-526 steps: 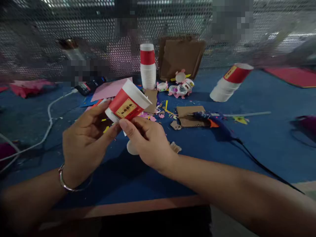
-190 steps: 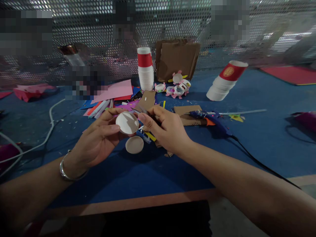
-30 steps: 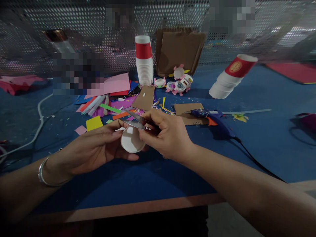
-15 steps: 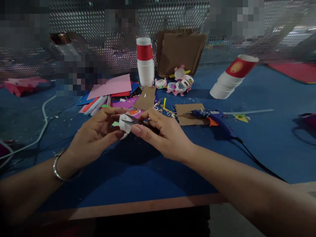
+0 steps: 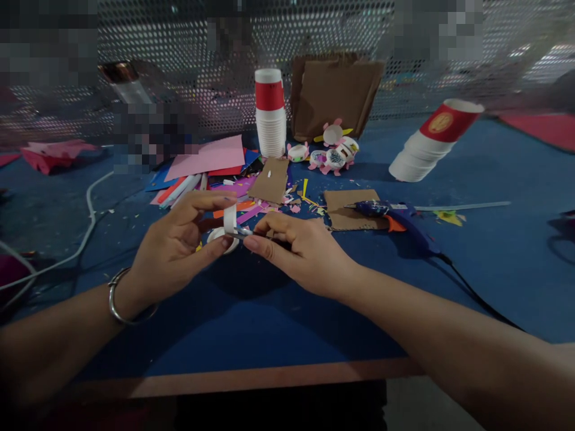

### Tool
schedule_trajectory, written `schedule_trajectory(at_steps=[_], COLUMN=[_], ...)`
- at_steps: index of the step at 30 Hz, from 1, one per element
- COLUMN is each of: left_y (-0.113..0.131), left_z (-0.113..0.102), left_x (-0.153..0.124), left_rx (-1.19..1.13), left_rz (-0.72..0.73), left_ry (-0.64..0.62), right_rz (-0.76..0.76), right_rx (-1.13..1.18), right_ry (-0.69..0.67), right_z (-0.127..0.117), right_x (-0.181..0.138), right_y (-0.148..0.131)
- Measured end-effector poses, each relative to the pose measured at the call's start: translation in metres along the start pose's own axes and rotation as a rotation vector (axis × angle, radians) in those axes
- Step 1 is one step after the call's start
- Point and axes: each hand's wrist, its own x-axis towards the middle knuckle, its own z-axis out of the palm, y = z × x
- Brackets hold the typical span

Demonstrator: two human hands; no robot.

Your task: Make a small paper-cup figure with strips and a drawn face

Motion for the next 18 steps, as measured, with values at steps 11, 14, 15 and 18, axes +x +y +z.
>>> schedule_trajectory(at_steps=[11,14,15,18], left_y=[0.013,0.016,0.016,0.017], left_z=[-0.003,-0.004,-0.004,-0.003], left_x=[0.001,0.001,0.001,-0.001], left_rx=[0.152,0.146,0.124,-0.087], left_rz=[-0.004,-0.024,-0.04,-0.186], left_ry=[0.008,0.011,0.015,0.018], right_rz=[-0.006,-0.013,-0.02,-0.033], right_rx=[-0.022,-0.061,-0.068,-0.069], right_ry=[0.006,-0.004,-0.008,-0.02], right_z=[0.0,0.0,-0.001,-0.001], right_x=[0.0,0.0,0.0,0.0], right_y=[0.001,-0.001,-0.002,-0.004])
